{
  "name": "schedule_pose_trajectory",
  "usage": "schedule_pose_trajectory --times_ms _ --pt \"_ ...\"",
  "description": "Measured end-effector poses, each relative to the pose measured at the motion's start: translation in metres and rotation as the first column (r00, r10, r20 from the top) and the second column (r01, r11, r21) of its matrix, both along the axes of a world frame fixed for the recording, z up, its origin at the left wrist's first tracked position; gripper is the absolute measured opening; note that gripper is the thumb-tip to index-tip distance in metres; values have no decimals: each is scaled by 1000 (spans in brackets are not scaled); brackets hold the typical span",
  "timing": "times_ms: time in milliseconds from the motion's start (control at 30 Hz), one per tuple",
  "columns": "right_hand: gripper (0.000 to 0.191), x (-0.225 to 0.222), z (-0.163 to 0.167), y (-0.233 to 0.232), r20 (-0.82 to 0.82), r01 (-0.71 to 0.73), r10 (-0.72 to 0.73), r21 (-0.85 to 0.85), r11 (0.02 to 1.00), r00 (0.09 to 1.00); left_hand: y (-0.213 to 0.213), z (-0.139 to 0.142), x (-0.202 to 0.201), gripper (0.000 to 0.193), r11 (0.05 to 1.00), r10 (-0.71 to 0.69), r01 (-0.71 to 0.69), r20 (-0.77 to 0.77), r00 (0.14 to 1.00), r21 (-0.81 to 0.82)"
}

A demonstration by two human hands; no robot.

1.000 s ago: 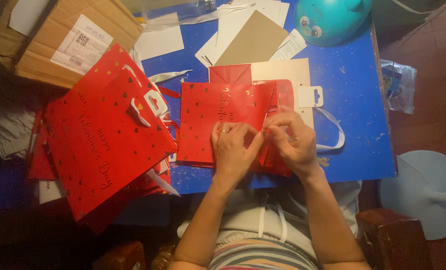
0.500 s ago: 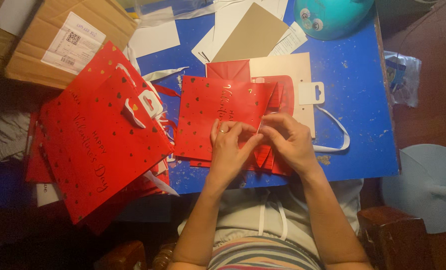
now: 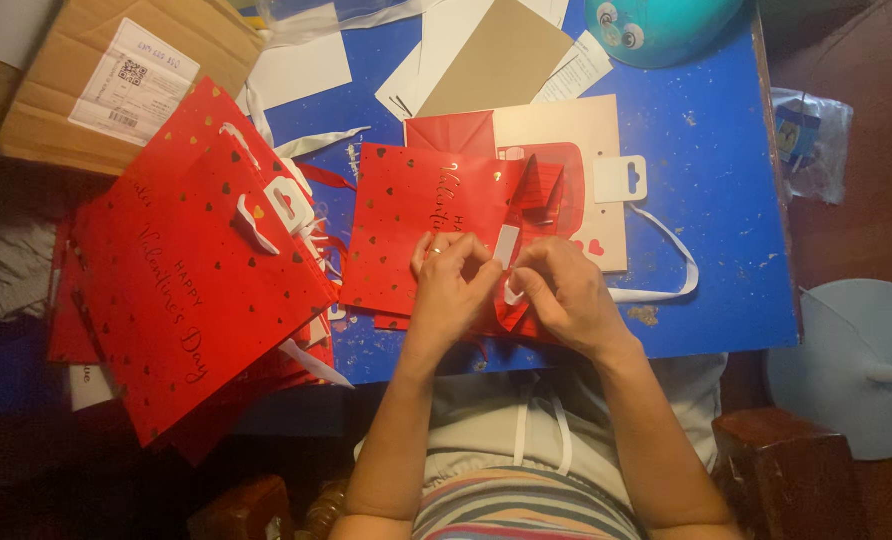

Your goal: The person assembles red Valentine's Day gift bags by threading white and red ribbons through the bag handles and tying them. They handle multiple bags, fold and align the ribbons, and stack the finished bags on a blue table.

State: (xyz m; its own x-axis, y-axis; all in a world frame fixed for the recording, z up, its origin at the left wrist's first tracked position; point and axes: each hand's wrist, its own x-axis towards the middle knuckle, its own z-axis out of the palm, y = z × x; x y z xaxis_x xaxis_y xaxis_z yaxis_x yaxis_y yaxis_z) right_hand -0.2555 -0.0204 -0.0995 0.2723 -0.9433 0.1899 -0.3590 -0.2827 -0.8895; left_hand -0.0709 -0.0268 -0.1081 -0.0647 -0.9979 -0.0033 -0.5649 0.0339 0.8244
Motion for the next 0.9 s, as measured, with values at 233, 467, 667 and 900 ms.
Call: schedule_pose_trajectory --times_ms 233,467,667,900 --pt "10 4 3 -3 -57 98 -103 -84 992 993 2 5 8 16 997 -83 83 -46 996 -2" --pt "10 2 7 -4 -24 44 -46 -47 998 999 3 2 13 18 995 -101 100 -60 993 -11" --pt "11 2 6 -5 -71 -1 -3 -51 999 997 5 2 13 17 997 -78 77 -70 994 -10" --pt "12 5 9 2 -129 20 -37 -133 991 991 9 1 20 20 992 -124 124 -137 983 -7"
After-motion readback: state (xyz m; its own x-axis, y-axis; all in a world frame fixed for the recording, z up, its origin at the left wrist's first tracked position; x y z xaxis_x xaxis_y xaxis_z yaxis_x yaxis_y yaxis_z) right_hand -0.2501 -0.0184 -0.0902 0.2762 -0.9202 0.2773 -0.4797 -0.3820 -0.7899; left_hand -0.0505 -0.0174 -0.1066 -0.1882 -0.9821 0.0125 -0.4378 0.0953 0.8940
